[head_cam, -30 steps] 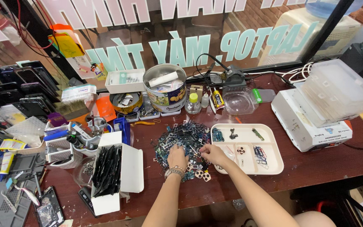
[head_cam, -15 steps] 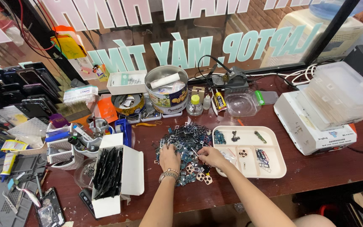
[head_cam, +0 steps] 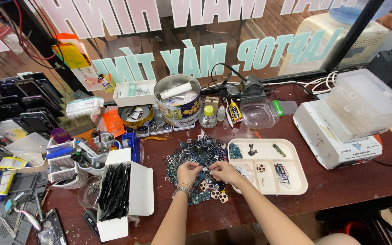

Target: The person sorts a pile of small electronic components on a workbench, picking up items one by one and placing them into a compartmentalized tray. The person handles various parts including circuit boards, connectors, and small metal pieces.

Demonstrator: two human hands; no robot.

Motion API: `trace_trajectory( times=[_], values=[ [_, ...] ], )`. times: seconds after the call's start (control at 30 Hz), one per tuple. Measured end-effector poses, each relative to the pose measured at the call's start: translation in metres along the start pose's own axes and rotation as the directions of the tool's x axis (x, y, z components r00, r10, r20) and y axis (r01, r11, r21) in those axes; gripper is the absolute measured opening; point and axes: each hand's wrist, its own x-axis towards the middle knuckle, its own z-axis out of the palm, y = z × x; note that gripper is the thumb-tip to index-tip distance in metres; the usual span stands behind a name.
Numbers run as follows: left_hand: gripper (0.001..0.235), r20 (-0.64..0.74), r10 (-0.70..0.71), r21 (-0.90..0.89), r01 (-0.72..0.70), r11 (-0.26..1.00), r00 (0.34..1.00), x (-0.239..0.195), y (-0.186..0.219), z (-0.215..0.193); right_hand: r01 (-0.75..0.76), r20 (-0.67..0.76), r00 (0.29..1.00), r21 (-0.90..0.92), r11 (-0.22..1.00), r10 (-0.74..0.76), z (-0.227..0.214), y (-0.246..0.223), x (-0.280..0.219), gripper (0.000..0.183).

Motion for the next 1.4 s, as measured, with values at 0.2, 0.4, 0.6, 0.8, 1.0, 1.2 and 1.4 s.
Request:
trace_trajectory(
  times=[0.2,0.4,0.6,0.8,1.0,1.2,1.4],
  values=[
    [0.019,0.253,-0.087,-0.387,0.183,0.904,0.964,0.003,0.009,0.008,0.120,-0.089,0.991,0.341,0.932,-0.095,0.000,0.004,0.014,0.021],
    [0.013,0.136,0.099,0.330,-0.139,0.934,0.986,-0.019,0.020,0.003,0.067,-0.172,0.985,0.365,0.929,-0.003,-0.023,0.000,0.011,0.020],
    [0.023,0.086,0.172,0.618,-0.188,0.763,0.981,-0.045,0.034,0.004,0.133,-0.258,0.952,-0.137,0.982,-0.165,-0.014,0.001,-0.005,0.016],
    [0.030,0.114,0.142,0.713,-0.181,0.677,0.983,-0.056,0.046,0.003,0.179,-0.231,0.916,-0.495,0.850,-0.328,0.012,-0.021,-0.029,0.017],
    [0.026,0.136,0.182,0.719,-0.223,0.658,0.974,-0.054,0.040,0.000,0.090,-0.285,0.910,-0.573,0.815,-0.302,0.044,-0.028,-0.036,0.023],
    [0.025,0.179,0.270,0.709,-0.314,0.631,0.946,-0.049,0.036,0.000,0.085,-0.304,0.932,-0.341,0.936,-0.196,0.036,-0.001,-0.002,0.016],
    [0.013,0.012,0.199,0.593,-0.167,0.788,0.980,-0.029,0.037,0.009,0.026,-0.324,0.946,0.022,0.999,-0.017,0.020,0.009,0.015,0.019]
  ],
)
